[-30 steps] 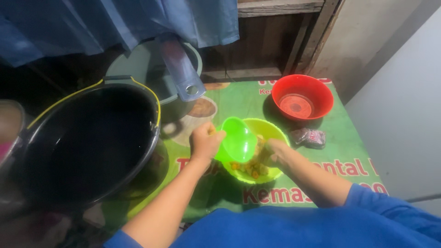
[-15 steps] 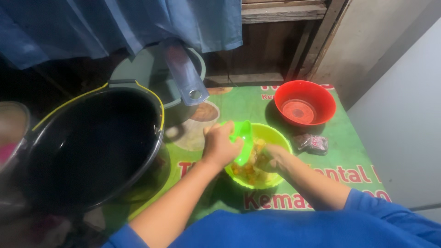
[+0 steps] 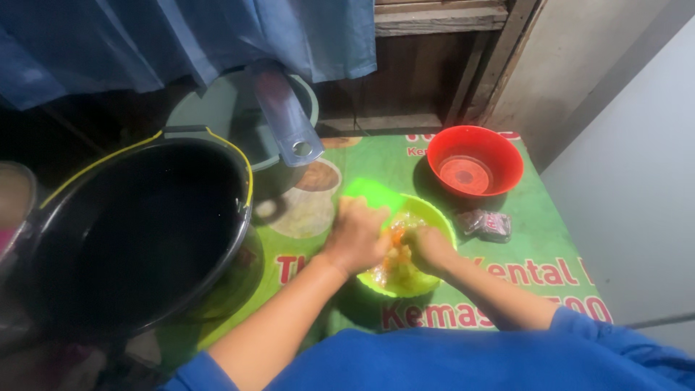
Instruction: The person washes chopped vegetables in a green bowl using water from a black bucket, then transfers them to a red bowl and rinses them again. The person uses a green scoop to add water and a metal grater to clean the red bowl at the end.
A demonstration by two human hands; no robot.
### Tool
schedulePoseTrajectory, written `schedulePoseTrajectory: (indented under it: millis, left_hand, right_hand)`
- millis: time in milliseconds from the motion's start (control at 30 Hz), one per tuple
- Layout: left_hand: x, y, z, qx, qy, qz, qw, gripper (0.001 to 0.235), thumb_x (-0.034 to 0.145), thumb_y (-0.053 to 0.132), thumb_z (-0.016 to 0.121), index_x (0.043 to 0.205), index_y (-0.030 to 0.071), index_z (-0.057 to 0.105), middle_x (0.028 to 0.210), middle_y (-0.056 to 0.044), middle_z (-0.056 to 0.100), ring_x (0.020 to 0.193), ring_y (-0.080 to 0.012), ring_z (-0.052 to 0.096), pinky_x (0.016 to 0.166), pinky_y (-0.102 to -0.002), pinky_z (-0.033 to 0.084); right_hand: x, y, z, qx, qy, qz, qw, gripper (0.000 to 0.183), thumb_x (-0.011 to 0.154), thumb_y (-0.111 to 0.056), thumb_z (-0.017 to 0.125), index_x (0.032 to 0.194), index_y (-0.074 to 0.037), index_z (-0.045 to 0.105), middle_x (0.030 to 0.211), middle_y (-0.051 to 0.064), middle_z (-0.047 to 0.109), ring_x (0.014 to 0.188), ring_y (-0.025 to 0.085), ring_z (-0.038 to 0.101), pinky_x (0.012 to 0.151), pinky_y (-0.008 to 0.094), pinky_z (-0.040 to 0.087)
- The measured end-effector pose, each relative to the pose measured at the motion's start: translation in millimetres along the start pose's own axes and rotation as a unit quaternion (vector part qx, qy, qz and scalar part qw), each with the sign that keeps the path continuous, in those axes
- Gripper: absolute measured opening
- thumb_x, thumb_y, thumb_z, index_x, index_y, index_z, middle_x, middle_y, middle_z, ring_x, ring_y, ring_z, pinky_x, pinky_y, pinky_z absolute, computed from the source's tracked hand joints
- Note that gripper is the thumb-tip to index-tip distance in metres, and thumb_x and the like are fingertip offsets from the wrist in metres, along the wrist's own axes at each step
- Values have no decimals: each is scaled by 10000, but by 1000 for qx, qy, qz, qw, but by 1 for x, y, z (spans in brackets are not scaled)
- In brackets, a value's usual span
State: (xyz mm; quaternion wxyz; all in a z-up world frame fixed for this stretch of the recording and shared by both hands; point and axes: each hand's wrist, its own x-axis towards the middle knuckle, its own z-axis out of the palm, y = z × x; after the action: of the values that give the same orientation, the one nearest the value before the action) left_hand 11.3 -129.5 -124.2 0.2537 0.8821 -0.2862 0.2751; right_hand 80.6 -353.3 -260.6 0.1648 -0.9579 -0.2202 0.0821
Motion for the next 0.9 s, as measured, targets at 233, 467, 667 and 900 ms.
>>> schedulePoseTrajectory:
  millis: [233, 467, 667, 900]
  left_hand:
    - [1, -25, 1, -42, 169, -289, 941, 222, 754, 216, 742, 814, 55, 602, 779, -165, 663, 788, -377, 631, 763, -498, 441]
    - [2, -34, -16, -106, 242, -396, 880, 274, 741, 198, 750, 783, 47, 526, 744, -124, 596, 717, -290, 596, 703, -414, 492]
    - [-6, -32, -26, -98, 264, -407, 869, 293, 742, 188, 762, 755, 43, 508, 714, -121, 589, 684, -278, 572, 684, -408, 473]
    - [-15, -29, -35, -107, 261, -425, 860, 279, 763, 197, 743, 771, 47, 507, 697, -141, 575, 653, -274, 542, 670, -411, 468]
  right_hand:
    - [-52, -50, -47, 83, -222, -88, 968, 392, 848, -299, 773, 1189, -114, 720, 1115, 158, 724, 1057, 324, 687, 927, 430, 534]
    - [-80, -94, -36, 94, -252, -64, 961, 212, 853, -26, 593, 1009, -85, 724, 906, 127, 793, 811, 241, 788, 716, 372, 617]
    - [-81, -96, -23, 81, -144, -166, 972, 143, 852, 7, 650, 983, -43, 675, 796, 118, 701, 670, 246, 730, 626, 380, 587]
    - [-80, -102, -8, 118, -99, -221, 963, 446, 734, 36, 689, 1178, -1, 662, 892, 173, 682, 801, 323, 718, 691, 410, 591]
